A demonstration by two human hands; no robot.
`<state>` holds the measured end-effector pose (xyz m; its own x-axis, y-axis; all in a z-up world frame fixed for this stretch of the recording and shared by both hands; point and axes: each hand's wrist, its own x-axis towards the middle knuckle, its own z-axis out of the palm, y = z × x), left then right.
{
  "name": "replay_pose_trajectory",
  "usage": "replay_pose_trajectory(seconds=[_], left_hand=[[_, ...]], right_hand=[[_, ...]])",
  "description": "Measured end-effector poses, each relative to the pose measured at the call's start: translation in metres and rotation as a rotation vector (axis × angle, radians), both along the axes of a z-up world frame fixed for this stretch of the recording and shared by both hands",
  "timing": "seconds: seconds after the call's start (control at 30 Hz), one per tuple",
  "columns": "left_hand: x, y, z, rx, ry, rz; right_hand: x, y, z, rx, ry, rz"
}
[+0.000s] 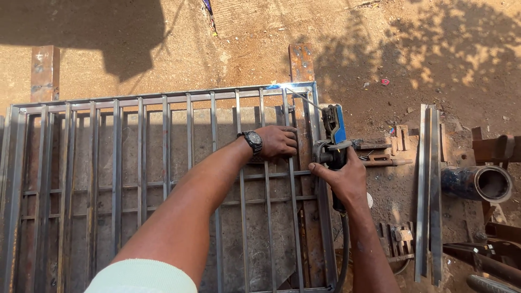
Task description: Welding cross-bars into a metal gate frame and measuring for placement.
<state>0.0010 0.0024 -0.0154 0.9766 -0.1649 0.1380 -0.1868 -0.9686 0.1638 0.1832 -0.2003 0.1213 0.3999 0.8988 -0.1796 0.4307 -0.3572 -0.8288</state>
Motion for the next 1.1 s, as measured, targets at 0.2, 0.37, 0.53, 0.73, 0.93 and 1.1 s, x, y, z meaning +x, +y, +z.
replay_pose_trajectory(seconds=[0.2,0.37,0.53,0.73,0.93,1.1], left_hand=[[-0.001,0.000,0.010,0.034,0.066,-0.007],[-0.001,-0.001,0.010,-0.010,0.082,0.023],[-0.003,-0.004,0.012,-0.002,0.068,0.036],[-0.002,-0.002,0.017,0.014,0.087,0.011],[-0.002,0.001,0.008,0.015,0.023,-0.009],[-0.002,0.002,0.011,0.008,0.005,-0.017]], right_hand=[[0.000,0.000,0.001,-0.013,0.012,-0.008],[0.001,0.002,-0.002,-0.027,0.002,-0.016],[-0.001,0.001,-0.003,-0.037,0.028,-0.015],[0.001,0.000,-0.009,-0.018,0.023,-0.009],[-0.001,0.002,-0.004,-0.025,0.026,-0.006],[-0.003,0.003,0.006,-0.018,0.028,-0.011]])
